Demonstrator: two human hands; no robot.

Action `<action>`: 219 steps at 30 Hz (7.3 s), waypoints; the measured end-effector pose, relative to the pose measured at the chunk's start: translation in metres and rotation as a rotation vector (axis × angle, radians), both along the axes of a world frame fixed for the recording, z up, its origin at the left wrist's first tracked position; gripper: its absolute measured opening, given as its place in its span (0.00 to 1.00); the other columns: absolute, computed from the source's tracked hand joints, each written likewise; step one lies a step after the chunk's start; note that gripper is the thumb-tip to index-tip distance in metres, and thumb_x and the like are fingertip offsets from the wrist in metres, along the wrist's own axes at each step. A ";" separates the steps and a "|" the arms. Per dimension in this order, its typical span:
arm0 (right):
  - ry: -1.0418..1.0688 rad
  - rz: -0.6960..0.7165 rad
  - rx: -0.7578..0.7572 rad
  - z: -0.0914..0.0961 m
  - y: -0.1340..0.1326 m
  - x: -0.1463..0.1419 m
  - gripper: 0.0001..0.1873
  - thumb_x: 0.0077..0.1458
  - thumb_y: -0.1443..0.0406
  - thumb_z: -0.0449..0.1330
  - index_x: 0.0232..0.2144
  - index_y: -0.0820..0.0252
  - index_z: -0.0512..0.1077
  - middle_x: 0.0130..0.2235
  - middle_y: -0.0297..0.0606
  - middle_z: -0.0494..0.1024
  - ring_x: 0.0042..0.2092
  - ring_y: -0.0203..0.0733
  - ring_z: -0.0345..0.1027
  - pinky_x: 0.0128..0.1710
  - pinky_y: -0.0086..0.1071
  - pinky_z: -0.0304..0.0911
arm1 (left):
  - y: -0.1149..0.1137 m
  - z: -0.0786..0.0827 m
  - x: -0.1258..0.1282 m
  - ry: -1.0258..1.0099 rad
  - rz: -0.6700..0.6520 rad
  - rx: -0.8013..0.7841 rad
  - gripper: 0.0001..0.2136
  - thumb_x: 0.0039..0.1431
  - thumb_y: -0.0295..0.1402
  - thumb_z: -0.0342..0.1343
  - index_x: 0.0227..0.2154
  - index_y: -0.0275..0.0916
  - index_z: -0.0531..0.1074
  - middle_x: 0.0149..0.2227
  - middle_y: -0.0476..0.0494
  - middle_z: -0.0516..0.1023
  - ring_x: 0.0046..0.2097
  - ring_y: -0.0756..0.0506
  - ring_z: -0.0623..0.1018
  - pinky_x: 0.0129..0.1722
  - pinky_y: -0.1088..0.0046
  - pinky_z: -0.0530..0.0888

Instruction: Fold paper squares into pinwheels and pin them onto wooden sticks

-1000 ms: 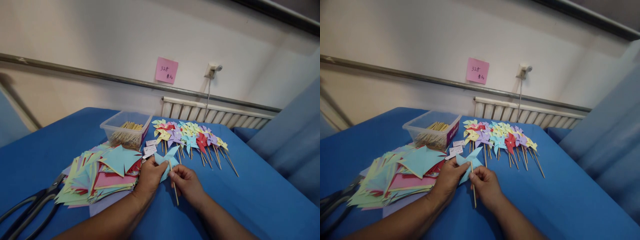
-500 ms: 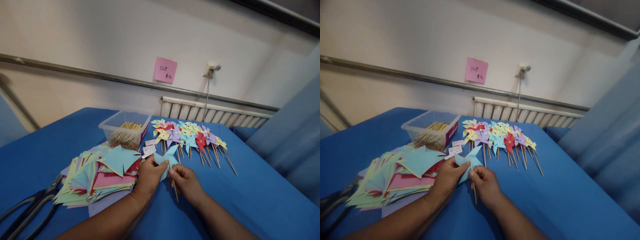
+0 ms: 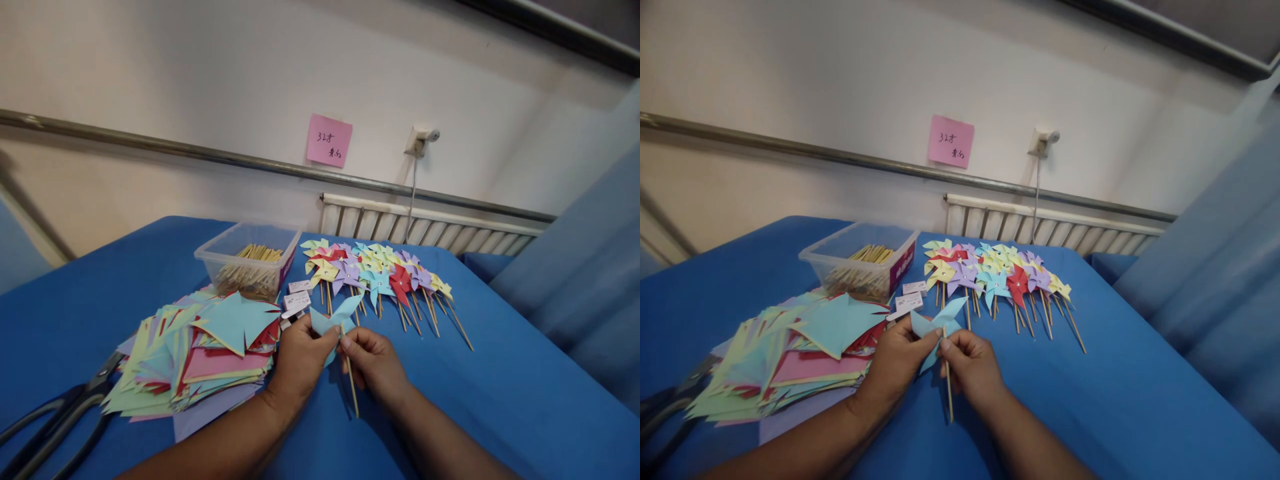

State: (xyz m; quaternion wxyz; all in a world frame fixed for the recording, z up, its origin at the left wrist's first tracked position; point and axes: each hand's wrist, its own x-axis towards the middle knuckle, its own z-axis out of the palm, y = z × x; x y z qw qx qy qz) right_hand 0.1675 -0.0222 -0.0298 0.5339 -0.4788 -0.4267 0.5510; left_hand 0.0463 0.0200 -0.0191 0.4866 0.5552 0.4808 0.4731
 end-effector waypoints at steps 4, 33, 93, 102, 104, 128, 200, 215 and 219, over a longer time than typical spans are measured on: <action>-0.007 0.008 0.004 -0.001 0.001 0.001 0.21 0.45 0.49 0.62 0.22 0.61 0.67 0.14 0.26 0.67 0.12 0.25 0.49 0.12 0.22 0.40 | -0.001 0.000 0.000 0.029 -0.010 0.034 0.07 0.45 0.35 0.60 0.25 0.36 0.74 0.25 0.47 0.77 0.27 0.47 0.73 0.27 0.74 0.67; -0.067 -0.012 0.010 0.000 0.005 0.004 0.23 0.43 0.46 0.63 0.20 0.62 0.68 0.14 0.27 0.66 0.13 0.26 0.50 0.13 0.23 0.42 | -0.002 0.008 0.003 -0.120 0.027 -0.104 0.14 0.38 0.34 0.65 0.31 0.36 0.73 0.25 0.51 0.76 0.26 0.49 0.72 0.28 0.74 0.69; 0.106 0.032 0.047 -0.007 0.006 -0.005 0.20 0.38 0.54 0.68 0.23 0.62 0.66 0.19 0.30 0.73 0.13 0.24 0.51 0.13 0.22 0.42 | -0.001 0.009 -0.002 -0.218 -0.053 -0.099 0.11 0.45 0.39 0.63 0.23 0.37 0.70 0.21 0.50 0.74 0.22 0.50 0.71 0.23 0.76 0.67; 0.084 0.135 -0.020 -0.008 0.001 -0.009 0.24 0.38 0.52 0.69 0.29 0.63 0.67 0.21 0.31 0.73 0.15 0.26 0.56 0.14 0.22 0.48 | 0.000 0.009 -0.004 -0.277 -0.033 -0.174 0.13 0.44 0.42 0.62 0.25 0.38 0.69 0.19 0.52 0.72 0.16 0.51 0.69 0.15 0.77 0.64; 0.066 0.115 -0.013 -0.009 0.002 -0.008 0.23 0.40 0.51 0.68 0.28 0.63 0.67 0.21 0.31 0.73 0.15 0.26 0.55 0.14 0.22 0.47 | 0.000 0.008 -0.004 -0.283 -0.046 -0.151 0.13 0.44 0.42 0.62 0.24 0.37 0.71 0.19 0.51 0.73 0.18 0.50 0.71 0.17 0.76 0.66; 0.013 0.052 -0.008 -0.013 0.006 -0.005 0.24 0.37 0.49 0.68 0.21 0.63 0.67 0.18 0.31 0.71 0.14 0.26 0.53 0.14 0.23 0.46 | 0.013 0.022 -0.013 -0.367 0.053 0.019 0.19 0.49 0.39 0.61 0.45 0.41 0.69 0.36 0.48 0.76 0.37 0.47 0.74 0.36 0.74 0.70; -0.146 0.065 -0.057 -0.018 0.012 -0.006 0.23 0.37 0.48 0.66 0.22 0.60 0.65 0.17 0.27 0.68 0.15 0.28 0.57 0.13 0.23 0.49 | 0.017 0.008 -0.015 -0.180 0.013 -0.056 0.15 0.47 0.45 0.60 0.29 0.37 0.72 0.28 0.49 0.74 0.32 0.48 0.73 0.31 0.74 0.68; -0.596 -0.422 -0.082 -0.034 0.050 0.073 0.17 0.48 0.56 0.57 0.15 0.58 0.63 0.14 0.29 0.67 0.15 0.33 0.56 0.16 0.27 0.50 | 0.013 -0.001 -0.007 -0.116 -0.087 -0.224 0.09 0.44 0.37 0.59 0.27 0.37 0.71 0.31 0.43 0.79 0.31 0.47 0.74 0.28 0.74 0.67; -0.719 -0.430 -0.065 -0.039 0.051 0.075 0.16 0.49 0.57 0.56 0.15 0.57 0.66 0.17 0.32 0.70 0.17 0.36 0.60 0.18 0.28 0.51 | 0.010 -0.005 -0.003 -0.074 -0.149 -0.219 0.08 0.44 0.36 0.58 0.25 0.38 0.70 0.30 0.44 0.79 0.30 0.48 0.75 0.27 0.75 0.67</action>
